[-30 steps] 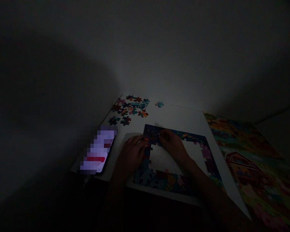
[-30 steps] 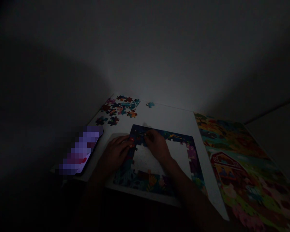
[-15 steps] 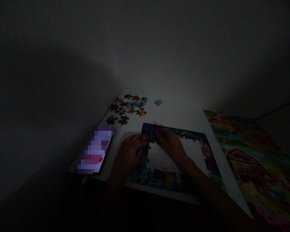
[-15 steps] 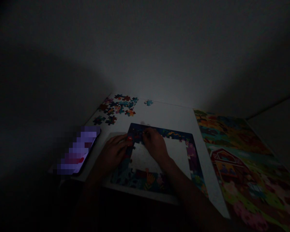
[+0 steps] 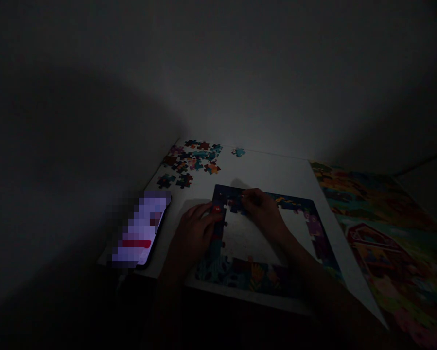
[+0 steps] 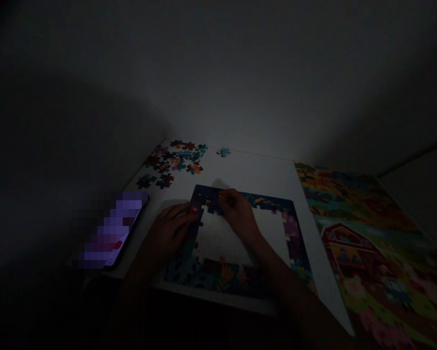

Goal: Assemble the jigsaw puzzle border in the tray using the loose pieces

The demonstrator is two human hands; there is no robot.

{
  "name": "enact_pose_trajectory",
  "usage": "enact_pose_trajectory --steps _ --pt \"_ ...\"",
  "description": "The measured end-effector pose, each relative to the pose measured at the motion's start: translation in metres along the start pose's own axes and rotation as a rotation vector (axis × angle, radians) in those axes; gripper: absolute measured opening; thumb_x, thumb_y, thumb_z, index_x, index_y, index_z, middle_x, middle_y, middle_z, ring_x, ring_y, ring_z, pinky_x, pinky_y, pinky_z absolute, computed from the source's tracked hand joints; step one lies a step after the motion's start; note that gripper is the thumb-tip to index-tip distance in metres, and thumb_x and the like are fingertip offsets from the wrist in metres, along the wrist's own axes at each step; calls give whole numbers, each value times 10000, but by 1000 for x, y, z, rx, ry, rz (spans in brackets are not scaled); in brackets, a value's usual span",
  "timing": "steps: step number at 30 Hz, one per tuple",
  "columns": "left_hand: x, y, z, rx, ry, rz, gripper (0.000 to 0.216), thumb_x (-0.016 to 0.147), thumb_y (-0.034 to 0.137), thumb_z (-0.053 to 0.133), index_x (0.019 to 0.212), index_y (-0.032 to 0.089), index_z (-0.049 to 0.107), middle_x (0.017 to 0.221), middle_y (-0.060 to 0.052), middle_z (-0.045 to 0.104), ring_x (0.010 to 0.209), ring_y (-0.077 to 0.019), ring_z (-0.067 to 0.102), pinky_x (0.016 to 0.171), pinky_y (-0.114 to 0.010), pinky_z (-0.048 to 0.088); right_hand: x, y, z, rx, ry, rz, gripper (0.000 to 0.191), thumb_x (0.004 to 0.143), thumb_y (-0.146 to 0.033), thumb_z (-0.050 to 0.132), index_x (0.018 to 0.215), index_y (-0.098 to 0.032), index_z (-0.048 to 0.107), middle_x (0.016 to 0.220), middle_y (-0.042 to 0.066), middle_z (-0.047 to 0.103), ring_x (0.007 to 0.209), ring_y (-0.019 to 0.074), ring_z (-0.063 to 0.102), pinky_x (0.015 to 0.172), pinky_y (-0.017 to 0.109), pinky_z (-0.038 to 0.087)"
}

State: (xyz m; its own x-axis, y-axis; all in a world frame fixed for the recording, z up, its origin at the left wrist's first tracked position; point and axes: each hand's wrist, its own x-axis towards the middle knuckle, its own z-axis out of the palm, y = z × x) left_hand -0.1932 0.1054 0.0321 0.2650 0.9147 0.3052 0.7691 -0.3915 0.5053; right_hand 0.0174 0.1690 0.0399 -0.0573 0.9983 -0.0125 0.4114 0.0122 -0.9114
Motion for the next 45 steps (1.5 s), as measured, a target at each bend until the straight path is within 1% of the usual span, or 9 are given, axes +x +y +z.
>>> enact_pose_trajectory --steps 3,8,12,17,27,33,37,41,45 --pt "-1 -1 1 0 5 -5 296 941 145 488 1129 277 674 1338 -31 574 1240 -228 490 1030 -458 432 3 0 -3 107 -28 33 259 767 -379 631 945 -192 644 773 28 628 644 147 555 556 271 428" --pt "-1 1 1 8 -3 -18 300 938 135 497 1134 280 671 1343 -26 572 1244 -227 485 1034 -460 427 4 2 -2 125 -54 17 249 772 -360 646 949 -186 661 769 33 642 640 139 563 569 272 440" --pt "0 2 -1 -5 -13 -24 300 930 122 506 1128 269 678 1335 -30 578 1237 -226 487 1031 -445 427 2 4 2 1 -76 -2 268 790 -358 627 991 -187 676 831 51 676 698 164 596 625 298 460" --pt "1 2 -1 -8 -18 -19 292 935 125 503 1128 263 674 1336 -34 576 1237 -224 485 1033 -439 422 -4 -2 3 -210 -90 -98 388 762 -318 681 1133 -207 658 1001 71 670 786 183 603 672 307 459" --pt "0 0 1 -11 -9 -15 291 940 138 499 1127 272 677 1341 -29 573 1238 -224 482 1035 -443 423 -4 3 7 -321 -1 -128 280 817 -307 632 1077 -214 681 913 56 657 746 177 586 659 297 433" --pt "-1 -2 3 -5 -13 -14 293 940 139 498 1131 277 672 1356 -19 565 1242 -219 481 1039 -441 423 -6 -1 7 -343 -16 -140 286 824 -292 613 1084 -201 695 947 74 644 766 183 583 697 315 438" --pt "-1 -1 3 -3 2 -13 297 939 135 490 1127 277 670 1343 -26 571 1251 -222 477 1041 -454 422 -4 4 7 -222 -30 -104 316 798 -309 631 1092 -210 689 898 56 638 731 174 568 669 313 436" --pt "-1 -1 2 -1 -1 -14 314 929 123 489 1128 279 675 1339 -33 573 1244 -233 486 1033 -462 431 1 9 1 98 -57 -16 341 751 -381 673 1043 -203 675 842 38 653 701 162 571 618 288 437" --pt "-1 -2 3 -11 9 -25 323 910 98 494 1110 262 688 1324 -46 588 1231 -243 501 1023 -466 453 2 1 -20 281 -8 83 408 720 -465 694 1023 -196 658 709 -4 617 509 106 488 471 242 371"
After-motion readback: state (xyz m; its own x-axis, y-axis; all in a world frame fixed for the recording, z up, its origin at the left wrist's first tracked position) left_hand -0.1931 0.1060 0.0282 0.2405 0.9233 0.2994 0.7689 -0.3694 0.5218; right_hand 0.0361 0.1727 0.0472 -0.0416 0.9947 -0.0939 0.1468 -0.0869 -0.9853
